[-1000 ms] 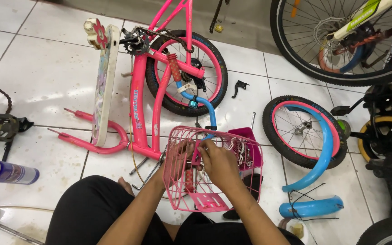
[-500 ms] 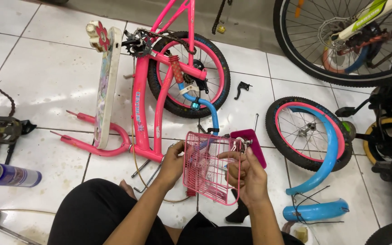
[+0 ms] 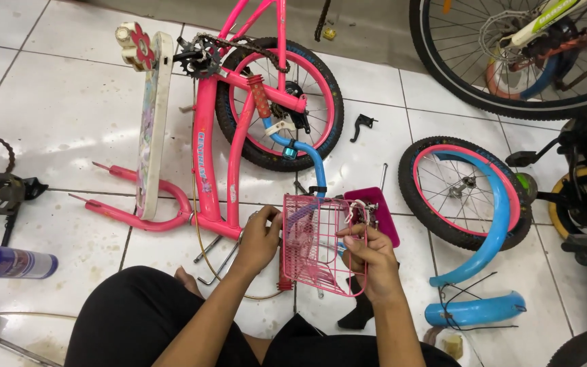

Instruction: Attaching a pink wire basket to a bicycle's handlebars using metal brackets and screws.

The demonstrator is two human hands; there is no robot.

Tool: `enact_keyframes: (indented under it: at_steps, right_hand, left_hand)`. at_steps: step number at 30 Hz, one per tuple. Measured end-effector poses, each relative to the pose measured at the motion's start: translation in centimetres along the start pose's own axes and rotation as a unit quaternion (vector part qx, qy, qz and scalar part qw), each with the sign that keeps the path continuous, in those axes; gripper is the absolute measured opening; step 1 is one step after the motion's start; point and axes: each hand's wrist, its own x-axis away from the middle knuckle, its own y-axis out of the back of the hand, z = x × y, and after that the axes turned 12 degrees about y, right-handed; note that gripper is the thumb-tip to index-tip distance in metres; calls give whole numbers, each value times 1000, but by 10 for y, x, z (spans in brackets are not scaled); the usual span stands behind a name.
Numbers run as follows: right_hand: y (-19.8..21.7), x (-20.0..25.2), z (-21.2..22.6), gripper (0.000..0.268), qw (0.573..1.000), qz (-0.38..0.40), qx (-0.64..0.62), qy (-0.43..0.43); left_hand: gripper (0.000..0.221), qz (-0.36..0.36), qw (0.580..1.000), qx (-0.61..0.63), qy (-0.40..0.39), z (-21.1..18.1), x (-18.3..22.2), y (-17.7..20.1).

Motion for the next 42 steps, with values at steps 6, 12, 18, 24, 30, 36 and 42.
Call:
enact_keyframes:
  at_steps: [6,12,18,24,30,36,42]
  right_hand:
    - [25,-3,-8,19,999,-28,-29,-1]
    - [33,1,-2,15,998,-65,23,11]
    - [27,16,25,30,928,-117,353,-13]
    - [35,29,22,26,902,-125,412,2]
    - [39,34,14,18,907,-135,393,67]
    - [23,32,23,15,944,-139,276,116]
    - [5,11,-22,21,927,-132,295,189]
  left_hand:
    - [23,28,998,-45,-28,-5,2,-3]
    - [22,41,993,-81,-70,-7,0,-8]
    - [8,4,984,-128,-122,-19,12,-26]
    - [10,46,975,-197,-89,-39,9,-32]
    - [13,56,946,-302,-106,-73,26,-25]
    - [13,20,930,-326,-166,-115,55,-13]
    - [40,-66,887,-420,-182,-117,52,1]
